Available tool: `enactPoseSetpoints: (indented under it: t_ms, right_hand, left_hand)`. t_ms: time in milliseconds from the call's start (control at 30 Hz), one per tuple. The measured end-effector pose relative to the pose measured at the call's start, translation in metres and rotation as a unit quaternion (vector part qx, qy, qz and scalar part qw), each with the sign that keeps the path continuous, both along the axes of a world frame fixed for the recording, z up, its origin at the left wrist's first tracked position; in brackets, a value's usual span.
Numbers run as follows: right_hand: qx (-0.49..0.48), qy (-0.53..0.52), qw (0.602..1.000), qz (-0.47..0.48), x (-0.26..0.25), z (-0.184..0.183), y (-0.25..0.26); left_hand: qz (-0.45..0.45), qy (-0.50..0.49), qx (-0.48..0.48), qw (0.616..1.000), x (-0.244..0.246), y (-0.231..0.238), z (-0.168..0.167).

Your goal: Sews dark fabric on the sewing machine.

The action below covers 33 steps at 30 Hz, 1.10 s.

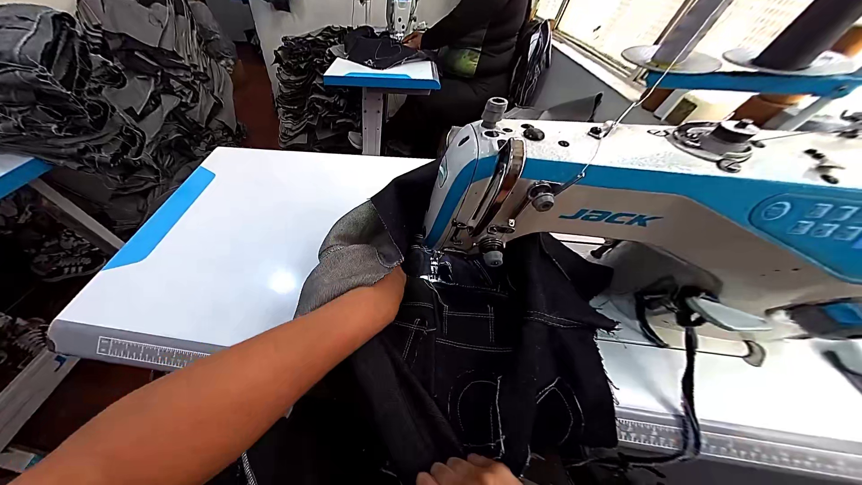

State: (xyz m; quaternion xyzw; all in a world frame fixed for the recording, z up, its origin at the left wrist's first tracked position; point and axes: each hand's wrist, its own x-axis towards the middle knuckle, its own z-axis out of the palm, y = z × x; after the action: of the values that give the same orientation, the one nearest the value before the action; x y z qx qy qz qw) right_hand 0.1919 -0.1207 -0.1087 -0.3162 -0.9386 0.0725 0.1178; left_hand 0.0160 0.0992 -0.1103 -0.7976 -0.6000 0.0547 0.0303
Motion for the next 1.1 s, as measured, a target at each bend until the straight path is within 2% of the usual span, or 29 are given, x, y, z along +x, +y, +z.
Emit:
enactPoseSetpoints:
  t_ms: [33, 67, 100, 133, 167, 200, 233, 267, 333, 400, 500, 600, 700, 767, 833, 933, 1033, 1100]
  right_hand:
    - [-0.1, 0.014, 0.994, -0.046, 0.005, 0.014, 0.004]
    - [-0.215, 0.052, 0.971, -0.086, 0.01, 0.031, 0.015]
    - [-0.306, 0.125, 0.937, -0.113, 0.013, 0.044, 0.031]
    - [-0.37, 0.218, 0.893, -0.136, 0.013, 0.053, 0.049]
    - [-0.406, 0.309, 0.843, -0.171, 0.009, 0.057, 0.068]
    - [-0.4, 0.374, 0.809, -0.216, 0.005, 0.057, 0.087]
    - [-0.358, 0.388, 0.808, -0.263, 0.002, 0.052, 0.108]
    - [-0.291, 0.354, 0.833, -0.31, 0.002, 0.041, 0.128]
    - [-0.16, 0.248, 0.888, -0.353, 0.006, 0.02, 0.152]
    - [-0.072, 0.206, 0.921, -0.324, 0.012, 0.008, 0.157]
    - [-0.04, 0.204, 0.937, -0.28, 0.021, -0.001, 0.156]
    - [-0.002, 0.198, 0.939, -0.282, 0.017, -0.008, 0.16]
    - [0.066, 0.142, 0.939, -0.306, 0.008, -0.012, 0.162]
    - [0.09, 0.139, 0.928, -0.334, 0.005, -0.012, 0.159]
    - [0.068, 0.169, 0.908, -0.378, 0.006, -0.007, 0.156]
    - [0.031, 0.218, 0.881, -0.419, 0.01, -0.004, 0.155]
    - [0.02, 0.239, 0.876, -0.418, 0.011, -0.004, 0.155]
    - [0.01, 0.241, 0.875, -0.42, 0.011, -0.003, 0.155]
  left_hand:
    - [-0.051, 0.002, 0.039, 0.998, 0.007, -0.014, 0.005]
    - [-0.086, 0.009, 0.038, 0.996, 0.018, -0.032, 0.026]
    - [-0.089, 0.024, -0.045, 0.995, 0.033, -0.052, 0.06]
    - [-0.115, -0.003, -0.074, 0.991, 0.04, -0.063, 0.075]
    - [-0.147, -0.061, -0.072, 0.985, 0.041, -0.068, 0.071]
    - [-0.175, -0.121, -0.054, 0.976, 0.038, -0.071, 0.053]
    - [-0.184, -0.162, -0.043, 0.968, 0.035, -0.074, 0.033]
    - [-0.186, -0.172, -0.027, 0.967, 0.03, -0.077, 0.018]
    - [-0.16, -0.154, -0.057, 0.973, 0.02, -0.085, 0.011]
    - [-0.14, -0.181, -0.07, 0.971, 0.011, -0.087, 0.013]
    - [-0.074, -0.268, -0.114, 0.954, 0.003, -0.076, 0.026]
    - [-0.026, -0.255, -0.188, 0.948, 0.005, -0.053, 0.051]
    - [-0.014, -0.17, -0.205, 0.964, 0.023, -0.034, 0.073]
    - [-0.025, -0.115, -0.216, 0.969, 0.032, -0.021, 0.081]
    - [-0.058, -0.084, -0.25, 0.963, 0.032, -0.007, 0.081]
    - [-0.097, -0.172, -0.31, 0.93, 0.022, 0.007, 0.071]
    - [-0.077, -0.311, -0.34, 0.884, 0.01, 0.007, 0.068]
    - [-0.067, -0.324, -0.333, 0.883, 0.01, 0.005, 0.069]
